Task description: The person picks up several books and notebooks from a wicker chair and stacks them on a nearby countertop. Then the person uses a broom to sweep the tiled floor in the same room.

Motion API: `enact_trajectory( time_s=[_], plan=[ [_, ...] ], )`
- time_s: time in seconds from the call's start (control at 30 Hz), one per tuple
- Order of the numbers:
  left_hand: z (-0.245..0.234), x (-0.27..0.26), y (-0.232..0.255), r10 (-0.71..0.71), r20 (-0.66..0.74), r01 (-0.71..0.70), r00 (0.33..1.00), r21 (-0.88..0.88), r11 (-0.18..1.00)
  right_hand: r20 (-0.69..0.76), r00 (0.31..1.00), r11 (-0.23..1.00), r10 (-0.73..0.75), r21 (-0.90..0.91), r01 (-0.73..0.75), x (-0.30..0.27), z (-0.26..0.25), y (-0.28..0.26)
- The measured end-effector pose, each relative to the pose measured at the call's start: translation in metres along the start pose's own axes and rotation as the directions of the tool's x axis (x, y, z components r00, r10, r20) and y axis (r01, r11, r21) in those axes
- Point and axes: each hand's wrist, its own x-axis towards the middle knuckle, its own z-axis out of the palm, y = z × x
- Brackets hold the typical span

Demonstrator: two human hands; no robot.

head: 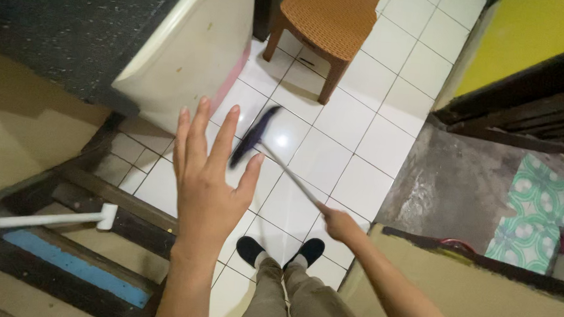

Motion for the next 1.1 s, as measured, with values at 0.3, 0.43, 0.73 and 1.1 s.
enact_trajectory(
  time_s=[0.3,0.43,0.73,1.1],
  plan=[
    [0.027,-0.029,0.005,-0.031,0.035,0.029,0.999,0.059,0.998,0.200,0.971,0.983,0.133,-0.155,-0.103,0.101,0.011,-0.108],
    [0.035,-0.039,0.018,-0.057,0.030,0.055,0.998,0.046,0.997,0.163,0.987,0.983,0.003,-0.180,0.027,0.078,0.044,-0.003],
    [0.028,-0.043,0.060,-0.028,-0.015,0.029,0.999,0.043,0.999,0.131,0.922,0.919,0.364,-0.213,-0.332,-0.136,0.006,0.225],
    [0.022,-0.060,0.074,-0.057,-0.044,0.061,0.997,0.099,0.993,0.073,0.996,0.994,0.048,-0.105,-0.040,-0.072,-0.018,0.091]
  ],
)
